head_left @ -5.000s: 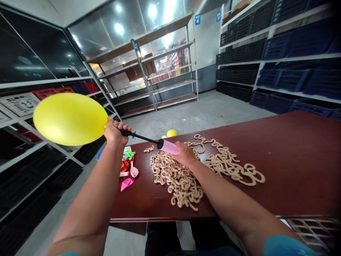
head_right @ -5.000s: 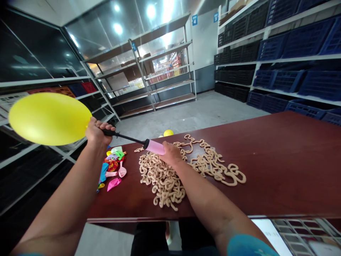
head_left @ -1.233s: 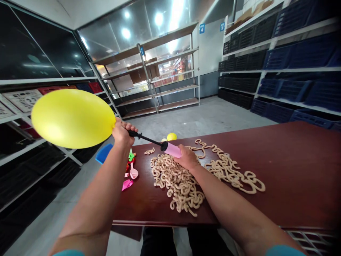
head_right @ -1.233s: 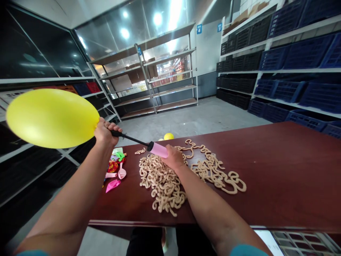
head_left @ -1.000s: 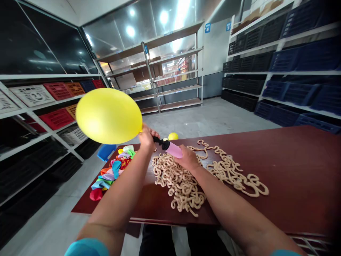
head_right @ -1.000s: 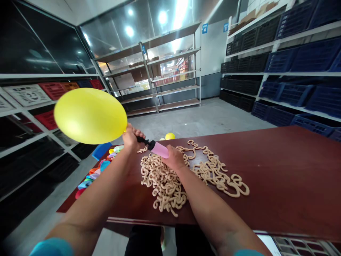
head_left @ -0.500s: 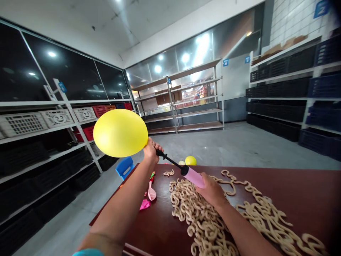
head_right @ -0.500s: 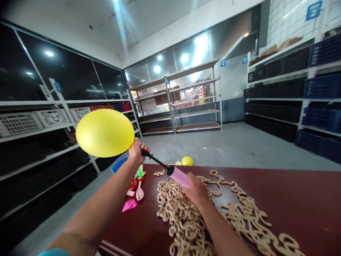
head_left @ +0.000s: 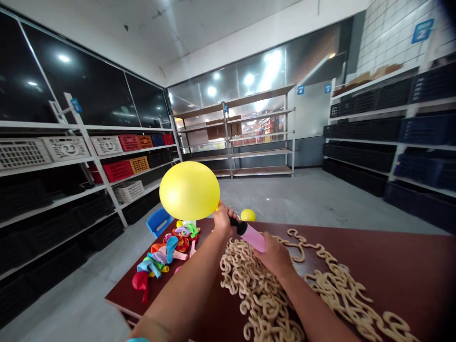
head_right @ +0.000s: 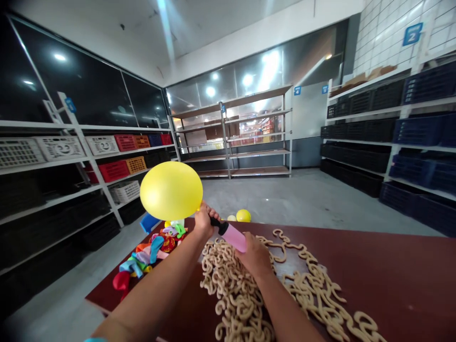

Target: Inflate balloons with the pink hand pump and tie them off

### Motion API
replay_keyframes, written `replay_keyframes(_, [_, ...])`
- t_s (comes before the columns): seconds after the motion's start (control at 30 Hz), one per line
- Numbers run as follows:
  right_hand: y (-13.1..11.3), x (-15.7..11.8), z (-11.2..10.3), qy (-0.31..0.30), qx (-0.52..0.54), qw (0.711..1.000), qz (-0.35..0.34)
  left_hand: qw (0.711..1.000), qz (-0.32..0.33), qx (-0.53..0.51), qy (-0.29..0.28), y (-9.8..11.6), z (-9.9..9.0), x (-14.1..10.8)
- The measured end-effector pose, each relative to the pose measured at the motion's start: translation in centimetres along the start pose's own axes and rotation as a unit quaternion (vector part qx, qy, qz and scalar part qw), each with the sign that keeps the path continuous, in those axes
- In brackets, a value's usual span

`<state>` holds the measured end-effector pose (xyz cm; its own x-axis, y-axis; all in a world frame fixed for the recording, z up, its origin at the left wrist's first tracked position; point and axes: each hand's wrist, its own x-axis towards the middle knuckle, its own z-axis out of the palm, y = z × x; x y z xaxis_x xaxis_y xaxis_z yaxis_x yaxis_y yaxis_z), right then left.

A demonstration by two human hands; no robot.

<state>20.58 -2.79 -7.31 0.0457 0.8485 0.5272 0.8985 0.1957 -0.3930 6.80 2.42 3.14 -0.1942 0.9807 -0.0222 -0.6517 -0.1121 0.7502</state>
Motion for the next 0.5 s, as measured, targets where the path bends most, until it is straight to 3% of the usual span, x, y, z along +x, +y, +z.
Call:
replay_keyframes(0.1, [-0.3, 0.0, -0.5, -0.010, -0.021, 1.000, -0.008, 0.999, -0.025, -0.025, 0.027, 0.1, -0.5, -0.1])
replay_keyframes(0.2, [-1.0, 0.0, -0.8, -0.024, -0.033, 0.999, 0.001, 0.999, -0.043, -0.023, 0.020, 1.5, -0.8, 0.0])
replay_keyframes(0.37, [-1.7, 0.2, -0.8, -0.029, -0.026, 0.999, -0.007, 1.000, 0.002, 0.003, -0.014, 4.0, -0.3, -0.2])
replay_keyframes(0.5, [-1.9, 0.1, -1.6, -0.003, -0.008, 1.000, -0.028, 1.000, 0.010, 0.009, 0.014, 3.8, -0.3, -0.6])
